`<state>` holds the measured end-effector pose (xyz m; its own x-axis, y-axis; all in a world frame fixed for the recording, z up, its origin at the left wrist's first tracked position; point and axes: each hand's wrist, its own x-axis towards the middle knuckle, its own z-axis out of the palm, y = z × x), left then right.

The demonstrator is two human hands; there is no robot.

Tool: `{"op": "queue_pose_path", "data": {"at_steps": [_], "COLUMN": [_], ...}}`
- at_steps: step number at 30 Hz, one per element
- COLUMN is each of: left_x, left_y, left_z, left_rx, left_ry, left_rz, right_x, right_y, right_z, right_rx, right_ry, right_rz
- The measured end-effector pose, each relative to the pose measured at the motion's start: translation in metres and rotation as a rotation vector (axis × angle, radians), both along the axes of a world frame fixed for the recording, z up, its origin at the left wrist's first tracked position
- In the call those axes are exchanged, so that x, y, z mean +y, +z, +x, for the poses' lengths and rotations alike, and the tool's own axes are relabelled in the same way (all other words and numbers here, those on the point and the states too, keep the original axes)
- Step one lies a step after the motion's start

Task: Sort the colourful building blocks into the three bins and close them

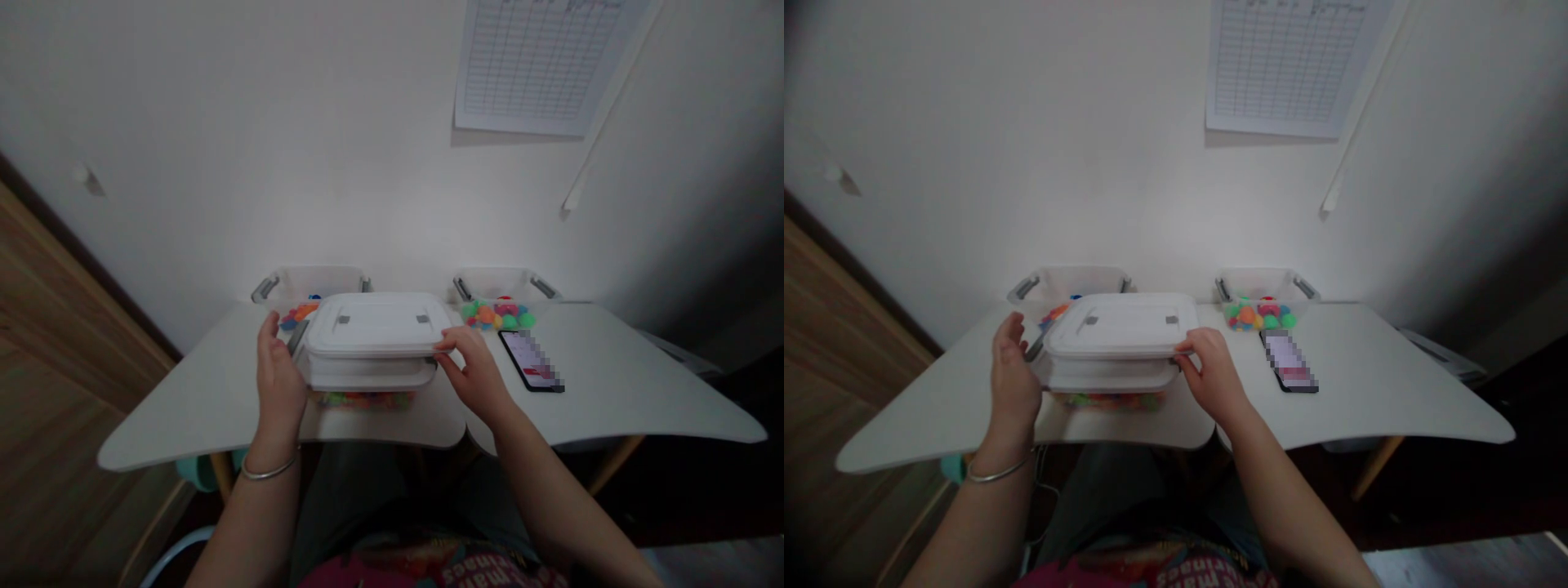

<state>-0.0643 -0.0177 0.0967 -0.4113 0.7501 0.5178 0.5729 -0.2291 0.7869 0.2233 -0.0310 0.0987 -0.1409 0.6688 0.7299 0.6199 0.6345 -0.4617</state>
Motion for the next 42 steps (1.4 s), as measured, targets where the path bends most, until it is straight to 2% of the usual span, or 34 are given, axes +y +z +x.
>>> {"op": "queue_pose_path", "data": {"at_steps": [6,14,19,25,27,29,32,34,38,42], "left_x": [0.009,0.015,0.024,0.040,0.051,0.065,0.084,0.094,0.104,0.102], "left_y": [-0.004,-0.022,-0.030,-0.035,-0.030,-0.023,-0.013,-0.008,-0.003,0.003], "left_z": [0.010,0.035,0.058,0.071,0.064,0.052,0.032,0.022,0.011,0.007], "left_rx": [-0.187,0.109,0.159,0.221,0.270,0.408,0.657,0.771,0.967,1.038], "left_ry": [-0.061,-0.231,-0.310,-0.470,-0.423,-0.286,-0.046,0.044,0.069,0.062], "left_rz": [0.091,0.163,0.190,0.211,0.203,0.177,0.016,-0.087,-0.198,-0.237], "right_x": [-0.004,-0.006,-0.011,-0.010,-0.009,-0.008,-0.008,-0.008,-0.004,0.008], "right_y": [-0.013,-0.017,-0.016,-0.022,-0.025,-0.026,-0.027,-0.026,-0.027,-0.028], "right_z": [-0.001,0.015,0.018,0.007,0.005,0.004,0.003,0.001,-0.001,-0.003], "right_rx": [-0.020,-0.078,-0.202,-0.389,-0.382,-0.365,-0.348,-0.348,-0.341,-0.348], "right_ry": [0.049,-0.072,-0.218,-0.265,-0.293,-0.307,-0.318,-0.320,-0.335,-0.362], "right_rz": [0.097,0.158,0.220,0.193,0.183,0.186,0.180,0.163,0.138,0.117]}}
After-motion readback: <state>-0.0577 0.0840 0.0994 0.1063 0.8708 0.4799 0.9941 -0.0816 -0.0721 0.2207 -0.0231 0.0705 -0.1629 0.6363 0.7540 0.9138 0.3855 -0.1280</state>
